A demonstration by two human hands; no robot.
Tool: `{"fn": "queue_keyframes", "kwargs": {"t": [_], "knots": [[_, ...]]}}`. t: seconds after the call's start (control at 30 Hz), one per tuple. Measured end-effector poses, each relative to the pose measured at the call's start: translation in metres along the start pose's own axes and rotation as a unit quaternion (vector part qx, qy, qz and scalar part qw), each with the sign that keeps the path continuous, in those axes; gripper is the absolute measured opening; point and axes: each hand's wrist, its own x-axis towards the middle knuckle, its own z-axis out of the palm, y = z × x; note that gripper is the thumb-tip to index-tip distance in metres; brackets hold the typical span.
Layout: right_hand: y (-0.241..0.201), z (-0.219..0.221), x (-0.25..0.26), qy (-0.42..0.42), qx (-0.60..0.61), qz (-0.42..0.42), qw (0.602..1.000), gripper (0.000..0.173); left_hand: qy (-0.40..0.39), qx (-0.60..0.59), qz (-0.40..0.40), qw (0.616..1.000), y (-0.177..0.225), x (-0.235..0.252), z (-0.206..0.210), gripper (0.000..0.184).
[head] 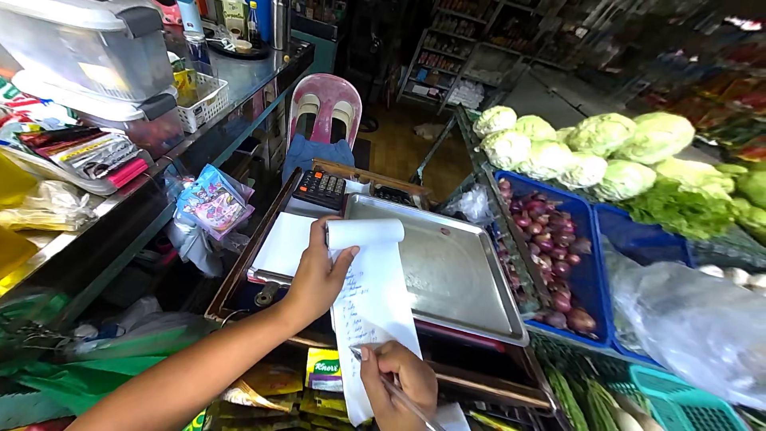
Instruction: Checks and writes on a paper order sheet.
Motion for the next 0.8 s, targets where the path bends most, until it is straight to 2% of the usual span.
{"fn": "queue_keyframes", "kwargs": {"t": [0.17,0.33,0.47,0.8], "knots": [[0.006,-0.011,0.005,0.042,0.003,0.025,0.999,0.021,-0.002,-0.005,0.004,1.0,0.0,0.0,-0.001,0.046],[0.002,-0.023,0.013,0.081,0.114,0.076,0.987,0.013,-0.001,-0.013,0.002,1.0,0.001,0.001,-0.002,0.045],[0.02,-0.042,0.024,0.142,0.112,0.064,0.981,0.003,-0.006,-0.025,-0.004,1.0,0.001,0.001,-0.003,0.045],[0.03,-0.036,0.024,0.144,0.073,0.043,0.986,0.011,-0.012,-0.044,-0.013,0.999,0.002,0.001,-0.003,0.046]]}}
